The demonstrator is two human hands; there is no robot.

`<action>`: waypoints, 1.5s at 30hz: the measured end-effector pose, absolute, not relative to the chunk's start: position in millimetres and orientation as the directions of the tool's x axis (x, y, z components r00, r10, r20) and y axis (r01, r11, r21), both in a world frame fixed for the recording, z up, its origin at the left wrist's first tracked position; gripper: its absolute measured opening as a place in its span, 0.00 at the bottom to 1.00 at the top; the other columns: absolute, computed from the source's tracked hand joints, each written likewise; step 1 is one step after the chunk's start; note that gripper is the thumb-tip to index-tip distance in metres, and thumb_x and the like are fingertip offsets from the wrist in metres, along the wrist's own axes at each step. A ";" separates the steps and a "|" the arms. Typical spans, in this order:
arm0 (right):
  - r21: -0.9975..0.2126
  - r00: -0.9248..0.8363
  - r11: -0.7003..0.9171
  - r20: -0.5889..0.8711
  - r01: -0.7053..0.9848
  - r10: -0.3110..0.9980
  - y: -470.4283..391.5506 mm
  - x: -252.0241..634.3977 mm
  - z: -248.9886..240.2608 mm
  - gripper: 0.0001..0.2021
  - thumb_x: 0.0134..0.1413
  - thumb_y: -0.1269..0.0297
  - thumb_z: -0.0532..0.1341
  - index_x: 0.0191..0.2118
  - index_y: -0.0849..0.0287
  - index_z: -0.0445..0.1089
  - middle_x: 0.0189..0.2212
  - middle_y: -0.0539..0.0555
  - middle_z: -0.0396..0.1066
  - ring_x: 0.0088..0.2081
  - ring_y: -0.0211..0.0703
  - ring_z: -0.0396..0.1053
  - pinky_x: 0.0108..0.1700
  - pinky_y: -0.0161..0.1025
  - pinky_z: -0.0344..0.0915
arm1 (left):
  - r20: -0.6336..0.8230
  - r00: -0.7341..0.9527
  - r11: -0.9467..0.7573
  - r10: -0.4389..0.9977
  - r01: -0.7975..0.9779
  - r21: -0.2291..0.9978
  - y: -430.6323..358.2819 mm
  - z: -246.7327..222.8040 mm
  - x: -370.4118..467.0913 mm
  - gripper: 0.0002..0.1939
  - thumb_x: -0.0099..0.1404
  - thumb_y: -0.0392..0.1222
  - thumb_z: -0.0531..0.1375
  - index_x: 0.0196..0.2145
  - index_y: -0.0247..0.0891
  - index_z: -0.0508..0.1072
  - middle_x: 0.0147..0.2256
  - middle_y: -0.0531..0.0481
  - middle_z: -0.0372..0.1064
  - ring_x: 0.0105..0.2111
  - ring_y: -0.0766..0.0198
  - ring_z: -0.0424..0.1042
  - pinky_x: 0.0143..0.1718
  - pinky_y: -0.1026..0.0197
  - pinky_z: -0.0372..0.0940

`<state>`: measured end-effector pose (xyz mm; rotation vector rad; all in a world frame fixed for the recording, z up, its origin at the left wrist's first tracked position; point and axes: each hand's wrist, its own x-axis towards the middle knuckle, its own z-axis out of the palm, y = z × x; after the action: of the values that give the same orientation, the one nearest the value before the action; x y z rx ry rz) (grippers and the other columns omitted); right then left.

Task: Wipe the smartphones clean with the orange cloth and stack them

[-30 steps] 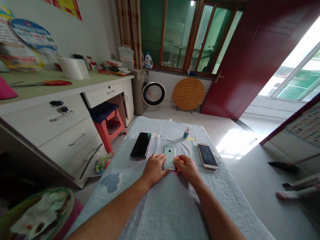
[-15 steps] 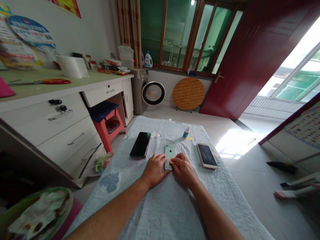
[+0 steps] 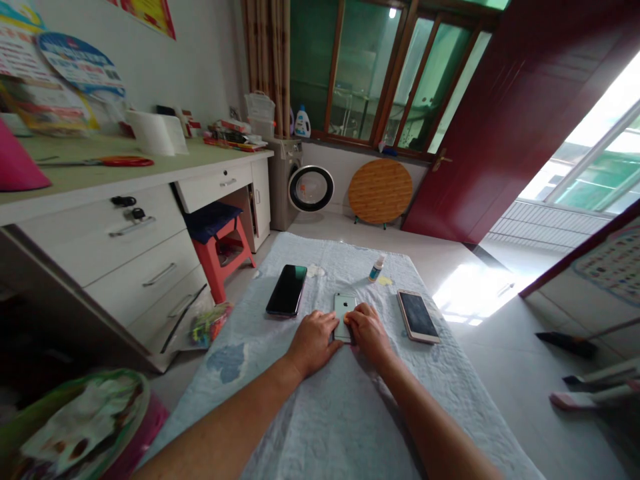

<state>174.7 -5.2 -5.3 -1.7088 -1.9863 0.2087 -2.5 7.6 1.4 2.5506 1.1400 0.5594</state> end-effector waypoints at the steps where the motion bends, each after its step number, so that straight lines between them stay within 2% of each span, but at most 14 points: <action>1: -0.415 -0.081 0.190 0.267 0.890 0.960 0.3 175.5 -3.5 0.12 0.62 0.68 0.56 0.32 0.56 0.76 0.34 0.53 0.68 0.39 0.40 0.62 0.44 0.34 0.58 | 0.225 0.611 -0.643 0.759 0.650 0.405 7.1 2.3 -2.6 0.18 0.62 0.47 0.62 0.48 0.39 0.72 0.53 0.44 0.69 0.49 0.51 0.67 0.52 0.51 0.61; 6: -0.354 -0.028 0.115 0.242 0.928 0.970 29.8 180.1 7.5 0.12 0.61 0.69 0.56 0.33 0.57 0.77 0.34 0.53 0.69 0.40 0.39 0.64 0.45 0.33 0.56 | 0.234 0.607 -0.644 0.759 0.652 0.399 6.1 3.0 -3.0 0.18 0.61 0.47 0.62 0.48 0.39 0.72 0.53 0.44 0.69 0.50 0.51 0.65 0.53 0.52 0.60; 13: -0.256 0.032 0.020 0.195 0.967 0.980 57.8 176.8 7.6 0.13 0.62 0.68 0.54 0.32 0.58 0.76 0.34 0.55 0.70 0.38 0.40 0.65 0.42 0.34 0.56 | 0.238 0.608 -0.645 0.758 0.644 0.411 6.2 3.7 -3.1 0.17 0.61 0.47 0.63 0.47 0.40 0.72 0.50 0.45 0.70 0.48 0.51 0.66 0.51 0.52 0.61; 20: -0.211 -0.059 0.103 0.204 0.972 0.977 70.6 154.3 -0.1 0.13 0.62 0.68 0.54 0.34 0.59 0.76 0.37 0.56 0.70 0.40 0.42 0.65 0.46 0.35 0.56 | 0.219 0.612 -0.641 0.760 0.650 0.409 5.6 8.1 -2.7 0.15 0.63 0.48 0.61 0.45 0.40 0.72 0.50 0.45 0.70 0.47 0.52 0.66 0.50 0.52 0.61; 25: -0.212 -0.149 0.194 0.210 0.958 0.966 72.1 148.1 -1.4 0.13 0.62 0.70 0.53 0.35 0.58 0.76 0.38 0.56 0.70 0.41 0.41 0.64 0.48 0.35 0.55 | 0.228 0.613 -0.645 0.756 0.642 0.414 4.3 9.3 -2.3 0.17 0.63 0.47 0.61 0.48 0.40 0.71 0.48 0.46 0.71 0.46 0.53 0.67 0.50 0.52 0.61; 32: -0.230 -0.087 0.130 0.184 0.964 0.979 65.3 163.2 6.9 0.14 0.63 0.68 0.53 0.36 0.59 0.77 0.37 0.56 0.70 0.41 0.41 0.65 0.47 0.35 0.55 | 0.227 0.595 -0.631 0.771 0.669 0.392 4.1 4.6 -1.8 0.17 0.62 0.47 0.62 0.47 0.38 0.72 0.52 0.44 0.69 0.49 0.50 0.65 0.52 0.50 0.61; 37: -0.241 -0.004 0.047 0.174 0.969 0.985 61.0 181.3 6.2 0.14 0.63 0.67 0.53 0.38 0.58 0.77 0.37 0.56 0.70 0.42 0.42 0.66 0.46 0.35 0.56 | 0.222 0.592 -0.626 0.775 0.665 0.408 4.3 4.7 -2.0 0.16 0.62 0.46 0.62 0.47 0.39 0.71 0.50 0.44 0.70 0.49 0.51 0.66 0.52 0.51 0.61; 45: -0.108 -0.041 0.048 0.064 0.993 0.997 75.2 182.2 10.1 0.15 0.62 0.68 0.51 0.40 0.62 0.76 0.39 0.62 0.70 0.43 0.46 0.66 0.48 0.38 0.55 | 0.210 0.611 -0.639 0.763 0.663 0.391 5.0 8.2 -2.9 0.15 0.62 0.48 0.62 0.45 0.40 0.72 0.49 0.45 0.70 0.47 0.51 0.67 0.49 0.51 0.62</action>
<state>182.2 75.2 10.1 -2.0868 -2.1830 0.0505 -2.9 5.0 8.2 2.5651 1.1622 0.5242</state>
